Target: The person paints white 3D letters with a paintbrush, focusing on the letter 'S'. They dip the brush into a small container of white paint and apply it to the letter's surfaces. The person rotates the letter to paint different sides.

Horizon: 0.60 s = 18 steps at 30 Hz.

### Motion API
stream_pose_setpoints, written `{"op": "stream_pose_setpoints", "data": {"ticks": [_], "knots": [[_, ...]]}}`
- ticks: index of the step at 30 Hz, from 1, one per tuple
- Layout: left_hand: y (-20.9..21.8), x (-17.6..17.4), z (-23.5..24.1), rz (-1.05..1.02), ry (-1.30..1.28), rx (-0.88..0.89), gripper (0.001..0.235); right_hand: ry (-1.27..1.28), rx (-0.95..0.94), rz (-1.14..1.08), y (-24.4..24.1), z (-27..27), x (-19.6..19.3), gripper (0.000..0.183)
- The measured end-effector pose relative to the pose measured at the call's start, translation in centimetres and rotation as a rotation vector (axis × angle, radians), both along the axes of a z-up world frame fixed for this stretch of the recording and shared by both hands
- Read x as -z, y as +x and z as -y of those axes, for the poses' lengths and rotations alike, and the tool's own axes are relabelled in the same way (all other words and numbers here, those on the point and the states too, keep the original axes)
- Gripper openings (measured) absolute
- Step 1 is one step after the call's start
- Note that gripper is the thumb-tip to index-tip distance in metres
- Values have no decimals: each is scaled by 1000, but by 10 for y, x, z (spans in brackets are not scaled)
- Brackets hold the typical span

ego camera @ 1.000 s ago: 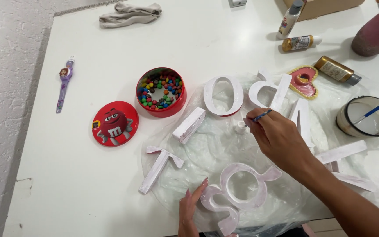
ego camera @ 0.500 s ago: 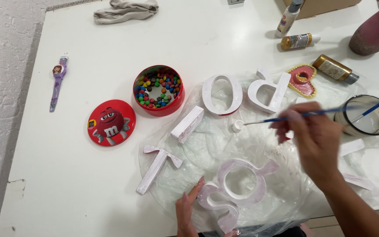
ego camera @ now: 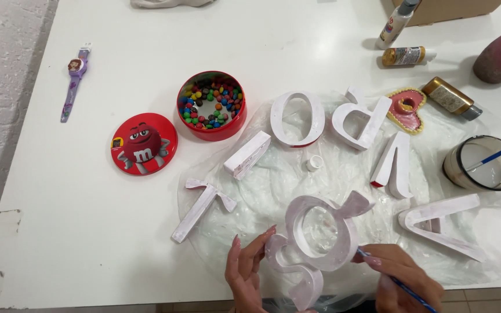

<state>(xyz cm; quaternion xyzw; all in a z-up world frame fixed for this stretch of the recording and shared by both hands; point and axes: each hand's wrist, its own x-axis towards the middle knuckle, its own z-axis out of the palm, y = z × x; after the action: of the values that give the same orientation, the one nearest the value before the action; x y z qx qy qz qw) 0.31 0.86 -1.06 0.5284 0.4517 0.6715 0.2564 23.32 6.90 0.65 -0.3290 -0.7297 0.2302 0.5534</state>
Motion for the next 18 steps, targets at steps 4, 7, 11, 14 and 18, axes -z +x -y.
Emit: {"op": "stream_pose_setpoints", "data": {"ticks": [4, 7, 11, 14, 18], "knots": [[3, 25, 2, 172, -1, 77, 105, 26, 95, -239, -18, -3, 20, 18], [5, 30, 1, 222, 28, 120, 111, 47, 122, -301, -21, -6, 28, 17], [5, 31, -1, 234, 46, 147, 112, 224, 139, -287, -20, -22, 45, 18], [7, 22, -1, 254, 27, 132, 114, 156, 190, -359, -18, -22, 43, 16], [9, 18, 0, 277, 3, 113, 106, 146, 158, -405, -24, -20, 42, 16]]}}
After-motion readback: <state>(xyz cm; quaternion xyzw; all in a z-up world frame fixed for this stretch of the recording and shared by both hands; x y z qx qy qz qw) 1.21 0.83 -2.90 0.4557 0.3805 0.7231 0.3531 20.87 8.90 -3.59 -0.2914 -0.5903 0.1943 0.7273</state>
